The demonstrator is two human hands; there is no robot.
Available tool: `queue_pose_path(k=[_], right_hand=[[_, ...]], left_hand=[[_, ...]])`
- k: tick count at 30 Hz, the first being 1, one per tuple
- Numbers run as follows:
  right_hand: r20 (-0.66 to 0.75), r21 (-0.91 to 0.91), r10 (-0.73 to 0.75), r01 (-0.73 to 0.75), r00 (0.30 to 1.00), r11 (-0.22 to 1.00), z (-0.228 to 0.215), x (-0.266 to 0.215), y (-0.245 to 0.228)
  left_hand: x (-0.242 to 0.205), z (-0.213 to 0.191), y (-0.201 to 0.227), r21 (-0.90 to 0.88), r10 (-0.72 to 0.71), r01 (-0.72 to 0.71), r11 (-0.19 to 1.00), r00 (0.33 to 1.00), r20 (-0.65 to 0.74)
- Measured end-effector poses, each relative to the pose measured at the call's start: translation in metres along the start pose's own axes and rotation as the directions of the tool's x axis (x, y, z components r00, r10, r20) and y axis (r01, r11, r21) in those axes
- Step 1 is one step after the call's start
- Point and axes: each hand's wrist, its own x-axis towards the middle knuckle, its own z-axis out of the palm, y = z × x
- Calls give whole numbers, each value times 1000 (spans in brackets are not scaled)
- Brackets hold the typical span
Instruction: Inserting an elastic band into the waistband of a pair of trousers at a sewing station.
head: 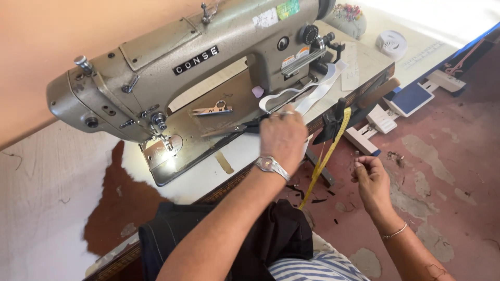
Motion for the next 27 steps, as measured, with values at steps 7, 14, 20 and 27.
queue_pose_path(k=[7,14,20,27], right_hand=[[113,123,-132,118,985,985,24,-4,-70],[220,134,-228,202,949,970,56,13,-92],[208,319,-301,226,931,921,77,36,-101],[201,334,-314,236,928,912,84,44,-103]], left_hand=[[21,-7,-43,25,-149,150,988,919,364],[49,-53,-60,-285,-438,490,824,869,229],[35,-105,-73,-509,-428,306,805,893,-140],[-8,-185,-80,-784,-600,221,581,767,-229]])
